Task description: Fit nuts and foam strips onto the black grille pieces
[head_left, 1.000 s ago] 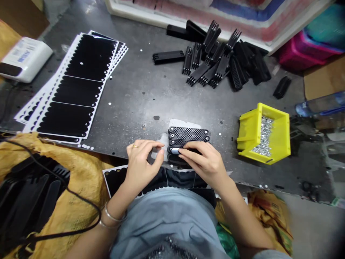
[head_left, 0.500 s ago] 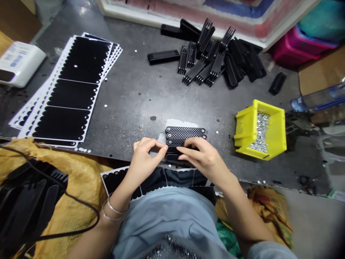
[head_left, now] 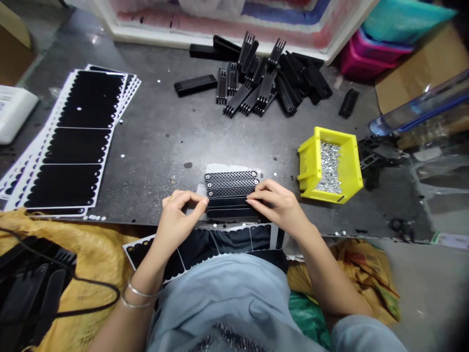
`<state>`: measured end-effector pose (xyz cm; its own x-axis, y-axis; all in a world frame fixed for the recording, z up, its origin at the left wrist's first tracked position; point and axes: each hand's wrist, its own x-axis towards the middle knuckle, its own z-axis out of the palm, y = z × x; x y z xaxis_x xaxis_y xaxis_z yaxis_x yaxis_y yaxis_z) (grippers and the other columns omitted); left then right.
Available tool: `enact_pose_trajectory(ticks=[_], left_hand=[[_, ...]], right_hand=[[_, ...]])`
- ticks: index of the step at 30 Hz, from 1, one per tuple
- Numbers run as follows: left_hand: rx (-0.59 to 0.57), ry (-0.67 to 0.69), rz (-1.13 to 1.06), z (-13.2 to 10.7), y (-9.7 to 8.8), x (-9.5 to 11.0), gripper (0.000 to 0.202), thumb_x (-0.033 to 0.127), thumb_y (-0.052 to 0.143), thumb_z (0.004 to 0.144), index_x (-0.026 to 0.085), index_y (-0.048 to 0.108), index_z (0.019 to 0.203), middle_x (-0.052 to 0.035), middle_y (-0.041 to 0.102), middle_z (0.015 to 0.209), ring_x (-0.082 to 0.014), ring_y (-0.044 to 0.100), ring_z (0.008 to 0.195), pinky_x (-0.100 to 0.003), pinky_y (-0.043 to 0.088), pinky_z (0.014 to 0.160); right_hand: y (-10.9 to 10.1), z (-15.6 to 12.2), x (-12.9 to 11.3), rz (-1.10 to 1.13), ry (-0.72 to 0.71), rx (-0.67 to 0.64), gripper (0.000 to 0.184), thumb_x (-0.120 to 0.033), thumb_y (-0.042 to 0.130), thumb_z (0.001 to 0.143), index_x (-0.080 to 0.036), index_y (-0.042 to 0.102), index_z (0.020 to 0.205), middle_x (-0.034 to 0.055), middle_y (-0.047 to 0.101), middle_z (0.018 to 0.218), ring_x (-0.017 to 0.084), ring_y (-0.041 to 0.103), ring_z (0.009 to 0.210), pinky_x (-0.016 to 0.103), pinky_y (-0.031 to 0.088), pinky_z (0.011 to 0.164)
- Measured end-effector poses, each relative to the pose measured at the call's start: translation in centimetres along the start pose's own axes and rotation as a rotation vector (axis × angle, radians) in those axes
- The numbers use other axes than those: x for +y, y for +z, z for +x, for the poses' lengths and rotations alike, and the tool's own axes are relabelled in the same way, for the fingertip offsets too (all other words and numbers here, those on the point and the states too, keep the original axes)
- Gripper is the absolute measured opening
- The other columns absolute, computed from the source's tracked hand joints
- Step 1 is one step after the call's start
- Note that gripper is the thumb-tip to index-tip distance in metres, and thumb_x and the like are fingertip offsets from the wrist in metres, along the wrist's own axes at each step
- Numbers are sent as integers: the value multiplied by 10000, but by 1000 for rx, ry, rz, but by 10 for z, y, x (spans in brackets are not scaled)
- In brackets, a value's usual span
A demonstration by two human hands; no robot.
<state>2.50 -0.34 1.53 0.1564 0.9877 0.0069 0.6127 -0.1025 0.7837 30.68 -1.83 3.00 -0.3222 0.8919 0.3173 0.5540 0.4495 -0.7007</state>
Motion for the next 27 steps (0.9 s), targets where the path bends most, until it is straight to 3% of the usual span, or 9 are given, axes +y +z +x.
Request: enact_pose_trajectory(ticks=[3,5,9,13,17,19,22,25,27], left_hand=[[168,126,122,-14,4,12,91,258,687,931,236,694,842,-11,760,899,-214,662,921,-423,439,959],[204,302,94,-30,17,20,60,177,698,927,229,689,958,-25,751,960,-201,670,958,-404,465,964],[-78,659,-46,-57,62,23,246,118,672,942,218,659,1166,-69,747,1086,-207,696,1063,-364,561,953],[-89,782,-32,-60,93,6,222,96,629,961,211,660,1149,-82,745,1066,-225,713,1076,-367,612,918],[-100,772,-48,-56,96,-6,273,65,595,964,215,662,1180,-85,753,1087,-224,713,1105,-378,613,957],[-102,752,-49,-57,96,-6,273,73,569,976,224,667,1182,-83,757,1081,-222,715,1104,-379,613,958],[-77,746,-45,-59,96,0,249,79,543,987,213,675,1151,-86,760,1055,-219,719,1078,-367,614,934],[-46,779,-69,-61,86,11,229,82,555,984,204,676,1136,-78,768,1024,-203,724,1033,-335,602,896],[-60,777,-79,-58,68,18,218,107,596,973,231,683,1129,-46,778,992,-182,732,971,-317,581,868]], right_hand=[[-15,-23,-13,-181,6,179,187,-149,641,980,-224,745,1116,55,605,934,176,617,837,332,562,744],[-21,-47,-23,-176,76,160,227,-142,643,980,-234,721,1171,51,617,942,174,637,844,319,577,762],[-8,-84,-28,-181,143,-77,321,-246,612,1016,-224,634,1336,84,620,1033,190,660,883,331,606,780],[15,-87,-20,-278,146,-126,348,-275,593,1024,-193,612,1362,105,612,1047,187,633,821,339,604,739],[14,-86,-17,-258,90,-86,259,-241,614,1009,-207,678,1257,101,624,1067,174,637,808,322,595,717],[2,-92,-20,-85,51,-77,172,-201,638,990,-235,728,1132,83,624,1059,185,662,890,336,603,773],[-22,-97,-30,333,163,-58,38,-229,682,967,-247,714,956,60,600,1074,213,696,1006,389,620,867],[-32,-78,-41,583,277,133,77,-277,681,971,-271,646,1039,38,550,1096,149,698,774,342,639,688],[-22,-52,-44,430,255,199,171,-232,689,959,-286,657,1118,36,543,1078,132,665,739,309,614,643]])
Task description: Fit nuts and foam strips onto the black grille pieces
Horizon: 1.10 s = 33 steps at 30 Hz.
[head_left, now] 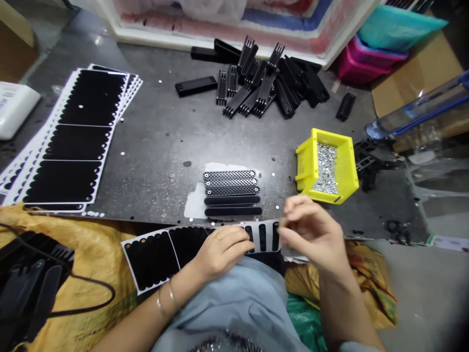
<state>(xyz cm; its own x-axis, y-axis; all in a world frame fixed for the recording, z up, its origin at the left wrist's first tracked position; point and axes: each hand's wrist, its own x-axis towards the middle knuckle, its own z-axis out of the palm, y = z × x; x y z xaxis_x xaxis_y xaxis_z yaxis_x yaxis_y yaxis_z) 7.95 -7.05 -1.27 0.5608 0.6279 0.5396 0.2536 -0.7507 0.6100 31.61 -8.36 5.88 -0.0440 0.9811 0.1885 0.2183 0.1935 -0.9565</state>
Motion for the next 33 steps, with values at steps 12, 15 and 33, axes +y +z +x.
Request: enact_pose_trajectory(ticks=[12,15,33], left_hand=[[132,-807,35,29,-72,-53,207,374,607,972,266,767,896,-3,801,865,-221,693,910,-421,427,985],[149,-822,-15,31,-67,-52,181,346,630,956,271,768,865,6,794,847,-213,694,887,-410,435,965],[112,-825,-10,39,-70,-63,179,349,691,873,242,716,732,23,731,744,-189,637,776,-379,433,891]], right_hand=[[75,89,36,-534,-419,-325,152,-241,612,1023,-219,758,1060,82,755,1077,200,653,947,381,548,848],[75,89,36,-523,-412,-341,150,-238,612,1023,-216,755,1063,84,750,1079,202,633,949,373,543,838],[12,77,44,-345,-110,-190,106,-200,672,964,-219,770,1001,34,724,940,155,669,805,300,541,687]])
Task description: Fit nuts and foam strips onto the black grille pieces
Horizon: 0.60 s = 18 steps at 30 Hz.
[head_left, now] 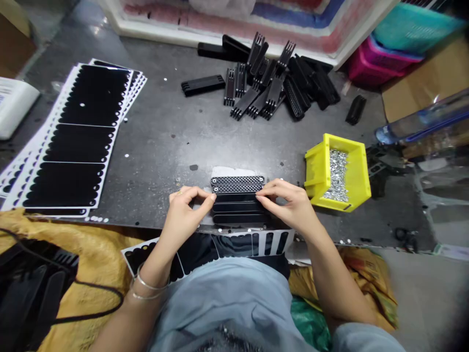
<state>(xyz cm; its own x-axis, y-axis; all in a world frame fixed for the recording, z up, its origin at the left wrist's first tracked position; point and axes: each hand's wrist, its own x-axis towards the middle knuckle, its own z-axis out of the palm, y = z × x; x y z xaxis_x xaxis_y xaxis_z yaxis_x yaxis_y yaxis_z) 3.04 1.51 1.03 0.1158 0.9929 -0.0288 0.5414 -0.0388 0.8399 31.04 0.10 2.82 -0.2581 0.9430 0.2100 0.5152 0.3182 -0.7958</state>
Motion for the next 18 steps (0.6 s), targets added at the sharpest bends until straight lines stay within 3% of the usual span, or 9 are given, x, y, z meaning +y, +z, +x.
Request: enact_pose_trajectory(ticks=[3,5,7,9,12,15,18], left_hand=[[-1,32,20,1,-1,0,193,351,702,884,235,712,730,23,730,735,-184,643,756,-378,447,885],[63,97,73,-4,0,3,176,332,705,910,234,718,765,20,744,760,-184,658,768,-385,453,902],[214,236,121,-19,4,7,106,270,712,928,229,715,830,9,764,829,-183,681,817,-382,464,914],[297,436,111,-41,13,10,54,176,719,923,223,700,907,-1,768,882,-172,697,851,-356,493,896],[129,660,44,-74,33,6,180,86,702,917,212,687,1045,-24,766,934,-164,713,884,-319,546,863],[-16,705,49,-92,53,-6,284,60,670,931,184,664,1187,-77,761,1045,-193,713,1008,-344,570,919],[-55,726,71,-91,63,-17,323,44,650,941,171,649,1238,-96,751,1093,-205,703,1063,-361,576,952]], right_hand=[[2,1,-1,-58,-45,8,105,-203,667,967,-227,767,992,36,688,929,159,648,796,313,547,701],[1,-8,-12,-173,-87,90,134,-193,638,986,-227,759,1032,51,639,935,170,622,805,332,552,719],[1,-27,-27,-248,-115,125,174,-166,607,1002,-214,736,1108,62,608,937,177,616,830,340,560,756],[7,-51,-40,-247,-108,19,202,-149,593,1011,-195,704,1173,69,619,946,174,634,843,318,568,772],[30,-83,-43,-319,-110,-123,239,-169,570,1025,-156,669,1242,104,647,986,189,653,841,298,570,715],[50,-97,-30,-379,-171,-66,293,-149,537,1031,-141,648,1301,131,646,1020,211,650,885,317,572,721],[45,-99,-16,-135,-139,-66,219,-145,561,1017,-206,718,1157,102,614,1036,191,641,922,313,575,765]])
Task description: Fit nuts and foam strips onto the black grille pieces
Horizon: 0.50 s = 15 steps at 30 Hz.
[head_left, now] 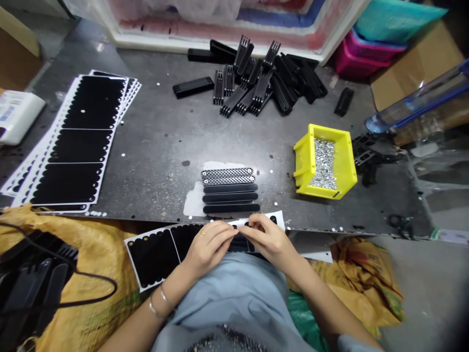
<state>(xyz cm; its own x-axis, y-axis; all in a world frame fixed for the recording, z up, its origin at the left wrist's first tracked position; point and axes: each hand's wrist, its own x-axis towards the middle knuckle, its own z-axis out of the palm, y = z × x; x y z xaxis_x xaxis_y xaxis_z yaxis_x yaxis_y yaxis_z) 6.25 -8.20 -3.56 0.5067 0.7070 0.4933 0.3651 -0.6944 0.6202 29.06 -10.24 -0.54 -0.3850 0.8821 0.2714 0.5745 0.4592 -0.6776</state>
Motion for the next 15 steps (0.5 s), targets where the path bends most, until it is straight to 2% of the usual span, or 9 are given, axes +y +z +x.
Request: enact_pose_trajectory(ticks=[2,4,6,7,8,10,12,14,15], left_hand=[[-9,14,19,0,2,-5,317,56,647,949,175,649,1243,-93,750,1097,-205,701,1071,-360,580,952],[-7,32,50,2,3,-5,306,65,645,953,171,655,1239,-91,752,1092,-209,700,1078,-357,582,948],[-6,80,69,6,-1,-1,291,67,635,956,163,661,1230,-91,757,1086,-210,700,1077,-347,580,936],[0,111,71,9,-5,2,285,72,634,958,165,664,1225,-86,761,1080,-207,703,1070,-341,577,927],[9,136,71,14,-10,4,280,83,638,959,176,666,1222,-75,767,1068,-200,708,1052,-334,571,914],[67,88,96,27,-26,5,258,115,664,954,214,675,1192,-44,776,1030,-186,717,996,-339,547,901],[167,-124,183,43,-45,-2,188,158,678,956,248,694,1119,-22,780,994,-192,712,971,-379,507,935],[228,-382,268,59,-61,-17,85,231,667,972,258,718,1035,-21,784,987,-224,692,1000,-435,460,985],[221,-479,275,66,-67,-26,76,270,660,976,259,730,1003,-22,787,984,-237,685,1008,-452,444,997]], right_hand=[[-19,-3,5,301,91,-66,56,-222,672,972,-225,725,953,79,602,1044,201,653,997,350,584,860],[-44,-4,6,633,198,-66,152,-353,745,926,-235,654,899,63,600,1068,226,680,1027,416,596,908],[-66,1,4,846,273,49,211,-402,739,926,-269,589,994,38,578,1094,193,707,874,396,632,771],[-72,8,2,850,292,128,211,-378,730,934,-287,574,1041,26,562,1098,160,689,778,353,624,680],[-75,18,-1,769,303,189,202,-333,724,939,-301,581,1078,18,551,1095,136,661,728,318,602,628],[-69,44,-4,440,265,216,205,-229,697,951,-307,644,1133,27,564,1095,143,648,797,313,588,687],[-50,75,-5,133,131,179,280,-186,623,993,-296,672,1245,57,620,1110,189,657,971,358,575,838],[-28,104,-2,-21,-26,137,311,-185,589,1021,-260,662,1313,77,688,1126,211,671,1042,380,551,894],[-18,115,1,-58,-89,119,277,-198,595,1024,-242,680,1285,79,716,1122,213,683,1035,382,543,892]])
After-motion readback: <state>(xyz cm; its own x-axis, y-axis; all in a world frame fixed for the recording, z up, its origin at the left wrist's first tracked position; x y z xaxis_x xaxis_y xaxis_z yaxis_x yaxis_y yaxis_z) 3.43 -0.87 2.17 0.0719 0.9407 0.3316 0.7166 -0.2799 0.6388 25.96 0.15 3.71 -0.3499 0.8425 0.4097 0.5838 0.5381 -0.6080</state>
